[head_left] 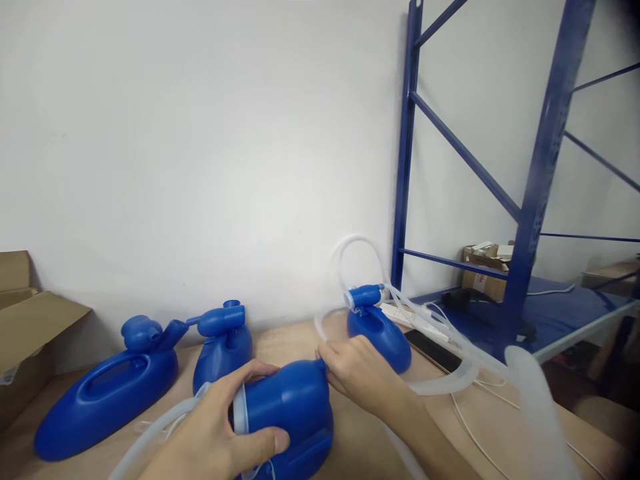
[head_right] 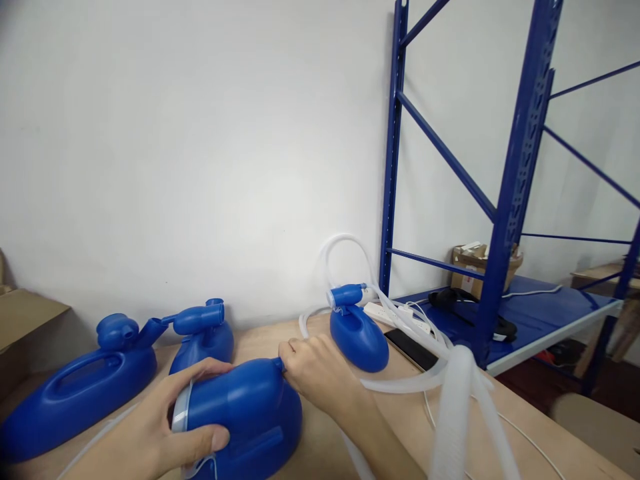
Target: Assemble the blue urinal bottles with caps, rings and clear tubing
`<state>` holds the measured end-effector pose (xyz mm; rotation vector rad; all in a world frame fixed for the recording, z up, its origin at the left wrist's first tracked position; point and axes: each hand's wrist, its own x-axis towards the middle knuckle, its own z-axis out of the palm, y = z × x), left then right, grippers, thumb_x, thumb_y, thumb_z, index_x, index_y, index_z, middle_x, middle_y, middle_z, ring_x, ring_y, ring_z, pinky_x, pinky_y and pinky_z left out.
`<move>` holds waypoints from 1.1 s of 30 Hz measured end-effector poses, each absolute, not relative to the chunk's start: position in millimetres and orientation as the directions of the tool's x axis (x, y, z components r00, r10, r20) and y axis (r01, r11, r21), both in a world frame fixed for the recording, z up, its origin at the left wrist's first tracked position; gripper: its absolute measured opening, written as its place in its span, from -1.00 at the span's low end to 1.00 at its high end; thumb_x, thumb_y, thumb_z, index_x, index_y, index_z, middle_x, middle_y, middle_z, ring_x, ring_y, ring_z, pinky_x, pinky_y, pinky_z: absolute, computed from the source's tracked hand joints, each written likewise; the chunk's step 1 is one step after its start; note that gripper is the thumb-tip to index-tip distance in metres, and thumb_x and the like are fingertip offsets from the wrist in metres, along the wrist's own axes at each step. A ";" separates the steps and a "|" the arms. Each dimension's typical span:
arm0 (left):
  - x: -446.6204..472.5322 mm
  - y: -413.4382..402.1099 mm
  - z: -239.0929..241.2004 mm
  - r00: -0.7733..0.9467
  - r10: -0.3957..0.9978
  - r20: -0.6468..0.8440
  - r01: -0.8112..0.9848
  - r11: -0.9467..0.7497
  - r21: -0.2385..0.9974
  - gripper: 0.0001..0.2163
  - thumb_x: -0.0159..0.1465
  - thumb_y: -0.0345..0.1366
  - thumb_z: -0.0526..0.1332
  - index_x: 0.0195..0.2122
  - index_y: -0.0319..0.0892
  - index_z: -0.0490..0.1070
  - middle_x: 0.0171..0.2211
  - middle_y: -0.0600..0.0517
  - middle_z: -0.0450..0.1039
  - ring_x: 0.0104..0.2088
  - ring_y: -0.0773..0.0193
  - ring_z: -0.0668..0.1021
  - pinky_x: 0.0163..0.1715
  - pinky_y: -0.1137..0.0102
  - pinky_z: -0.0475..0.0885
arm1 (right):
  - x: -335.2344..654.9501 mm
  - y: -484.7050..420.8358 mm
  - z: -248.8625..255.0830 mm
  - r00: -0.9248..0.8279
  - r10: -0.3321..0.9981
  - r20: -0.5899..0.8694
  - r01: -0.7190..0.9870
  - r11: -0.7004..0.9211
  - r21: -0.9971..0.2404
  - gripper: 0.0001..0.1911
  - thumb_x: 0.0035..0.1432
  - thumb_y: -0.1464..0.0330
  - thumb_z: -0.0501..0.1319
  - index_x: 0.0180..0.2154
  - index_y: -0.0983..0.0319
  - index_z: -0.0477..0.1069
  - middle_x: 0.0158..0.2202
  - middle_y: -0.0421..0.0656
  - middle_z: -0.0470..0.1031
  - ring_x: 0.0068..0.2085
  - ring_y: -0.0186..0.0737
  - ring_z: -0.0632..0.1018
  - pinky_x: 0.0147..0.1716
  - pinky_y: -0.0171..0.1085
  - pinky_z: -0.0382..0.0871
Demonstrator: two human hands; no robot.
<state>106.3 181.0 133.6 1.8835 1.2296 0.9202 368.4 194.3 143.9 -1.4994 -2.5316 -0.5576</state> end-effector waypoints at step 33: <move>82.9 192.9 150.3 0.458 0.531 0.713 0.575 -0.788 0.218 -0.50 0.20 -0.02 0.48 0.16 0.11 0.50 0.08 0.06 0.62 0.04 0.09 0.68 0.04 0.39 0.62 | 394.8 175.8 170.1 -0.498 0.766 0.406 0.594 0.643 -0.483 -0.54 0.53 0.05 0.00 -0.18 0.25 0.46 -0.29 -0.16 0.52 -0.23 -0.21 0.51 -0.20 -0.27 0.31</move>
